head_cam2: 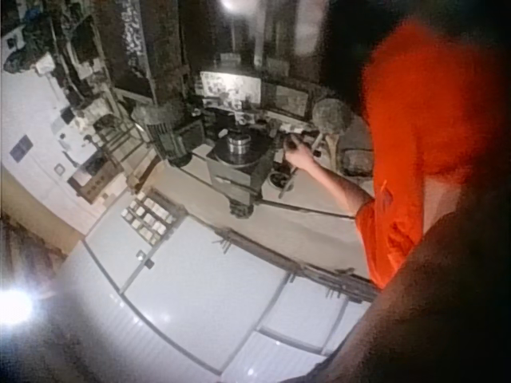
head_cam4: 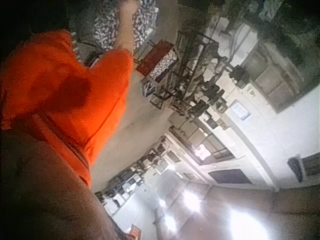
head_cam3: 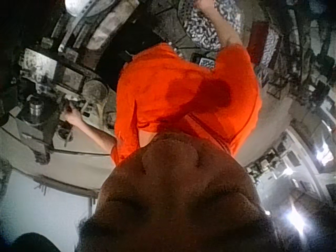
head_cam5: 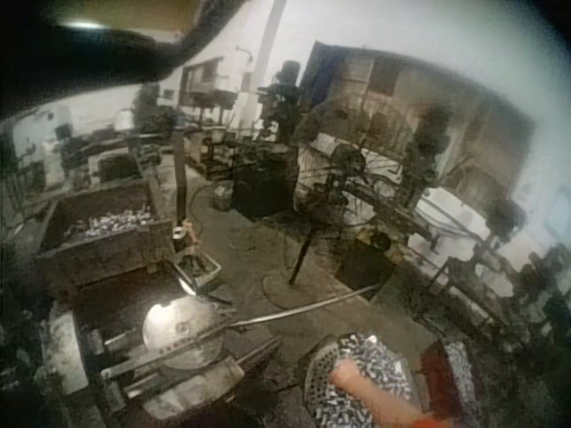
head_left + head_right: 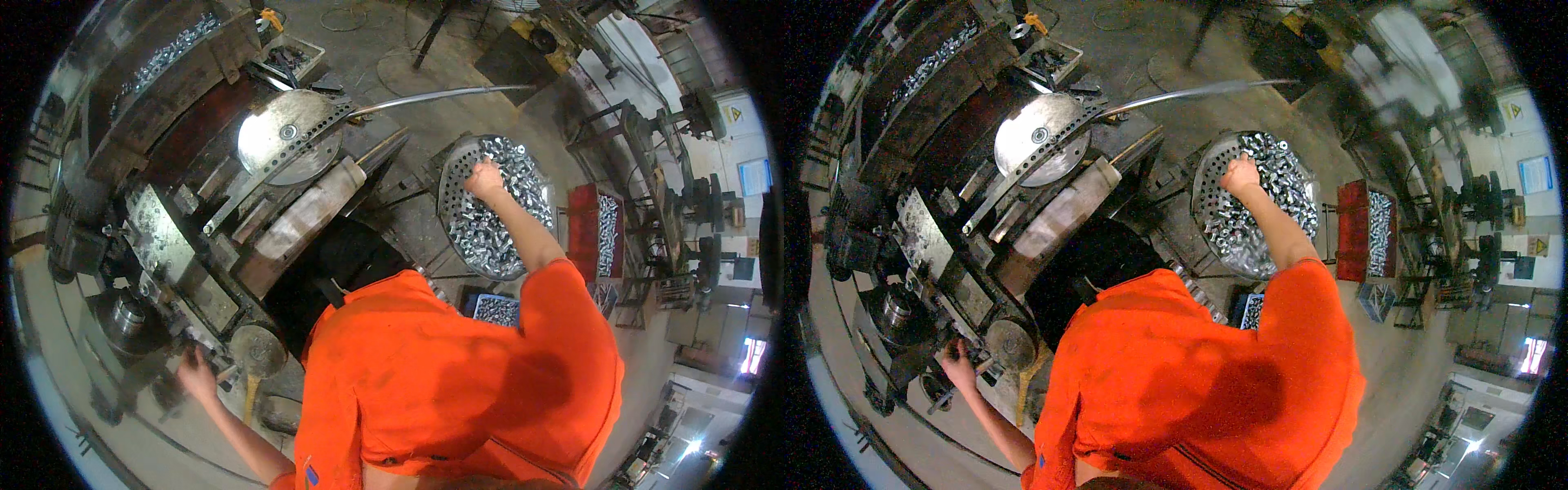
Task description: The person operates a metal turning machine in a workshop, repeatedly loading small metal pieces into the machine, adjusting controls, and removing finished pieces. The person places the finished pieces into a nearby container.
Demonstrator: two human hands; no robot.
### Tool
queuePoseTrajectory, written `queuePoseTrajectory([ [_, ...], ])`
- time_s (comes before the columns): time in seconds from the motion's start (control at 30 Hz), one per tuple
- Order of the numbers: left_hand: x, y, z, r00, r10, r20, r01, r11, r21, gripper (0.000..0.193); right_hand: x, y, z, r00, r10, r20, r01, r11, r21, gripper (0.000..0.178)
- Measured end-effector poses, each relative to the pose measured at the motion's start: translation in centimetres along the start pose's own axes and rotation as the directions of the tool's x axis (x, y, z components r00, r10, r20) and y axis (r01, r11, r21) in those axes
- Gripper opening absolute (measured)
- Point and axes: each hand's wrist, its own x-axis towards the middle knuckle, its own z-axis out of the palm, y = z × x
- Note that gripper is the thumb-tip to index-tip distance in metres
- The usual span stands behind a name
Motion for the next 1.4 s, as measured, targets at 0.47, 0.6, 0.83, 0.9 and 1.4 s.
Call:
queuePoseTrajectory([
  [0.47, -1.0, 3.2, -1.1, 0.997, 0.005, -0.076, -0.006, 1.000, -0.010, 0.031, 2.3, 3.3, 4.3, 0.980, -0.182, -0.080, 0.164, 0.968, -0.188, 0.024],
  [0.6, -1.7, 4.1, -1.8, 0.993, -0.096, -0.072, 0.103, 0.990, 0.100, 0.032, 3.7, 5.5, 1.4, 0.633, -0.740, -0.227, 0.688, 0.672, -0.274, 0.013],
  [0.83, -1.4, 2.8, -2.5, 1.000, -0.027, 0.005, 0.027, 0.999, -0.029, 0.027, -2.5, -13.4, -14.2, 0.804, -0.458, -0.380, 0.532, 0.266, 0.804, 0.022],
  [0.9, -1.3, 3.4, -3.8, 1.000, 0.014, 0.023, -0.012, 0.997, -0.070, 0.027, -1.5, -18.9, -14.5, 0.639, -0.623, -0.451, 0.726, 0.295, 0.621, 0.023],
  [1.4, -21.4, -8.1, -15.4, 0.826, -0.408, -0.389, 0.512, 0.831, 0.216, 0.031, -18.6, -57.2, -22.0, -0.155, -0.987, -0.048, 0.982, -0.149, -0.113, 0.024],
])
